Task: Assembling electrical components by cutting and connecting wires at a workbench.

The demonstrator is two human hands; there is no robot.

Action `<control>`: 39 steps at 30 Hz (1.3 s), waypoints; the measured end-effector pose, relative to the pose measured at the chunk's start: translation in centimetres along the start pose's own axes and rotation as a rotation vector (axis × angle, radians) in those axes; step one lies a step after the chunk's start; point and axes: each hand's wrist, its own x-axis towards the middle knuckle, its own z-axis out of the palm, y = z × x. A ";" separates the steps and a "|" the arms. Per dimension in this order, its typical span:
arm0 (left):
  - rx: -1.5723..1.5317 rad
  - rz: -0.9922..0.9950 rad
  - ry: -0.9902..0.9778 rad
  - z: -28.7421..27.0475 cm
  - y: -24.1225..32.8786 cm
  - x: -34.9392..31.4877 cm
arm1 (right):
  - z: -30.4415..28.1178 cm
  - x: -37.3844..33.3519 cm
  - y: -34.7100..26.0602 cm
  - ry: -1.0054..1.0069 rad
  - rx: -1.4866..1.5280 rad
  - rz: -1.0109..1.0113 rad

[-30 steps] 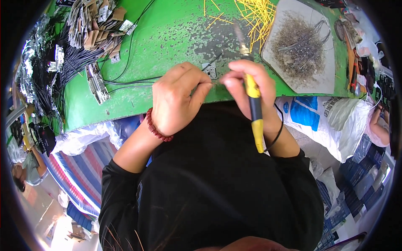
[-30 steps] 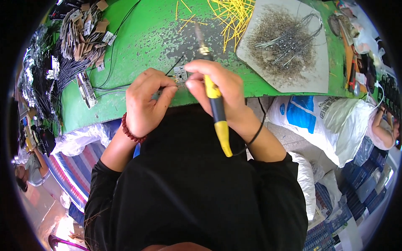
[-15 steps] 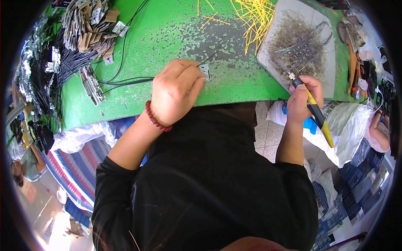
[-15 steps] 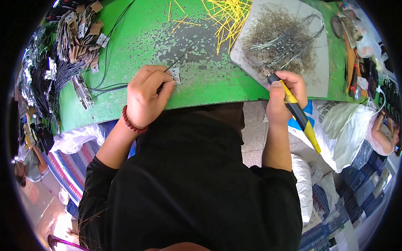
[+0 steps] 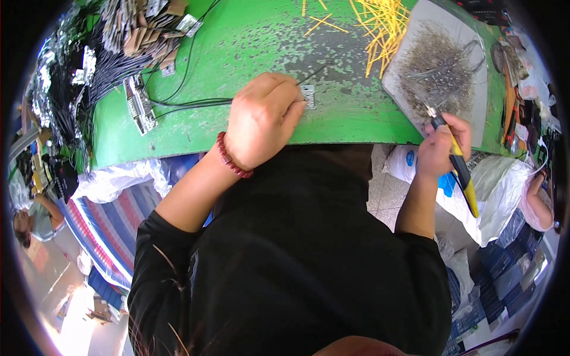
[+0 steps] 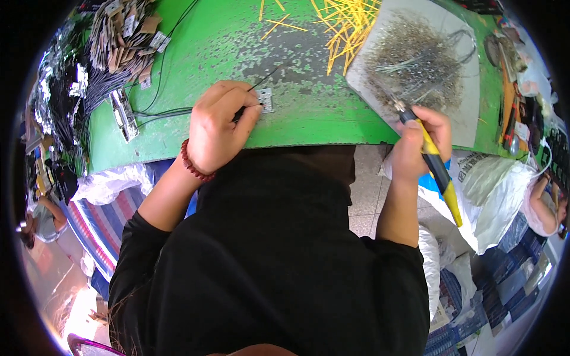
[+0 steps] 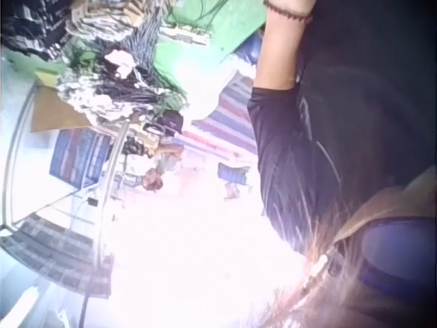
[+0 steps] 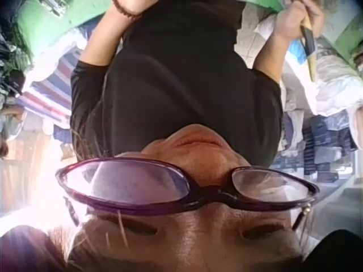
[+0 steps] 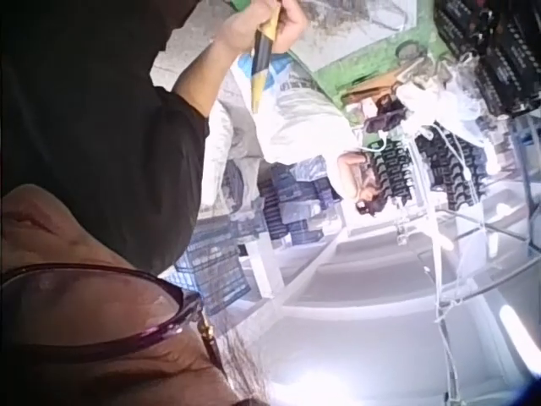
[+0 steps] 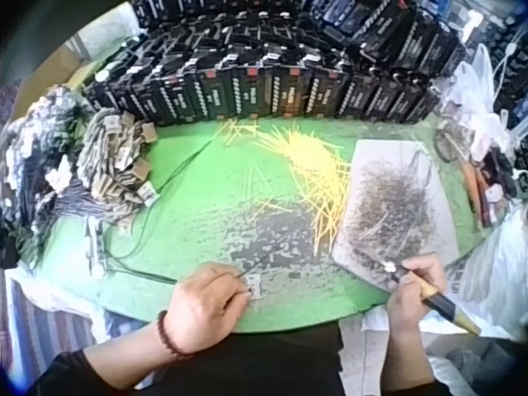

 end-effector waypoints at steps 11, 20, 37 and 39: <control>0.018 -0.036 0.015 0.2 0.3 0.2 | 4.0 -4.2 -1.4 -0.421 0.176 0.040; 0.058 -0.053 -0.012 -0.2 0.4 0.3 | 4.6 -4.4 -1.5 -0.502 0.143 0.007; 0.055 -0.026 0.001 0.1 0.1 0.3 | 4.6 -4.5 -1.3 -0.456 0.206 0.092; 0.052 -0.031 -0.007 0.1 0.1 0.4 | 4.4 -4.5 -1.1 -0.475 0.194 0.086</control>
